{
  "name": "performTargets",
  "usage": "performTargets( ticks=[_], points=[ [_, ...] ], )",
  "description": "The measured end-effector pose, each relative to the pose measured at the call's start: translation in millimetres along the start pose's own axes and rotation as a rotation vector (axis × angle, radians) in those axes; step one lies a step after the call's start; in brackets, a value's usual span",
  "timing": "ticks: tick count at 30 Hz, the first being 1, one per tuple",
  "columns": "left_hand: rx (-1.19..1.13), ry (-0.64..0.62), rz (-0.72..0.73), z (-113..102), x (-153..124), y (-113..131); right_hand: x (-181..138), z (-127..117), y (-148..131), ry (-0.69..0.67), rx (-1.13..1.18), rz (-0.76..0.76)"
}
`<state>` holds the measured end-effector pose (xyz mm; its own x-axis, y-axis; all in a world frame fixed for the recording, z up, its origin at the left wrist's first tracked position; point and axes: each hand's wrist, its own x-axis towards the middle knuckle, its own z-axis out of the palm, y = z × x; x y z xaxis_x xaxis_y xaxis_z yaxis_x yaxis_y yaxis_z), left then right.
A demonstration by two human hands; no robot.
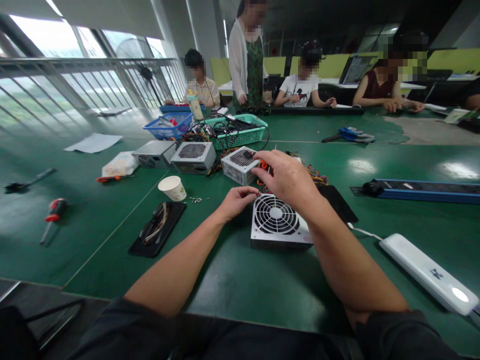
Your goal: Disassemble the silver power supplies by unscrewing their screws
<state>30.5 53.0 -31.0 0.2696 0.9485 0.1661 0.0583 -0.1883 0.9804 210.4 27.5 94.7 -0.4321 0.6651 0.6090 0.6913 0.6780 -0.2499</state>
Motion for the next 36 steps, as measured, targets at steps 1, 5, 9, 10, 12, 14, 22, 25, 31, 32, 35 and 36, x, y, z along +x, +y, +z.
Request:
performTargets(
  ticks=[1,5,9,10,12,14,22,25,31,32,35,36],
  points=[
    [0.000,-0.003,-0.002,-0.2,-0.1,-0.1,-0.1,-0.7,0.4,-0.020,0.036,-0.024],
    [0.006,-0.007,-0.005,-0.7,0.1,-0.9,-0.3,-3.0,1.6,-0.081,0.110,-0.066],
    [-0.002,0.009,-0.009,-0.8,0.2,-0.8,0.7,4.2,1.9,0.058,0.006,0.046],
    [0.000,0.007,-0.013,-0.7,0.1,-0.4,1.0,6.1,1.8,0.084,-0.013,0.070],
    [0.004,0.000,-0.020,-0.6,-0.4,0.9,1.4,7.6,0.8,0.086,-0.019,0.082],
    [-0.001,-0.004,-0.015,-0.4,-1.1,2.3,1.1,5.2,-1.0,0.042,0.026,0.052],
    [0.007,-0.012,0.000,-0.5,-0.5,2.1,-0.6,-8.4,-3.5,-0.040,-0.002,0.031],
    [0.016,-0.003,-0.012,-0.7,0.3,0.9,-0.1,-6.8,-2.0,0.027,-0.130,0.099],
    [0.008,0.000,-0.016,-1.3,0.5,-0.3,-1.2,-8.4,0.7,-0.019,-0.038,0.062],
    [0.007,-0.002,-0.015,-1.3,0.4,-0.4,-1.8,-9.5,1.2,-0.049,0.011,0.015],
    [0.005,-0.011,-0.009,-1.4,0.4,-0.8,-2.9,-11.6,2.0,-0.117,0.069,-0.041],
    [0.004,-0.013,-0.009,-1.4,0.4,-0.9,-2.9,-11.5,1.9,-0.121,0.053,-0.021]
  ],
)
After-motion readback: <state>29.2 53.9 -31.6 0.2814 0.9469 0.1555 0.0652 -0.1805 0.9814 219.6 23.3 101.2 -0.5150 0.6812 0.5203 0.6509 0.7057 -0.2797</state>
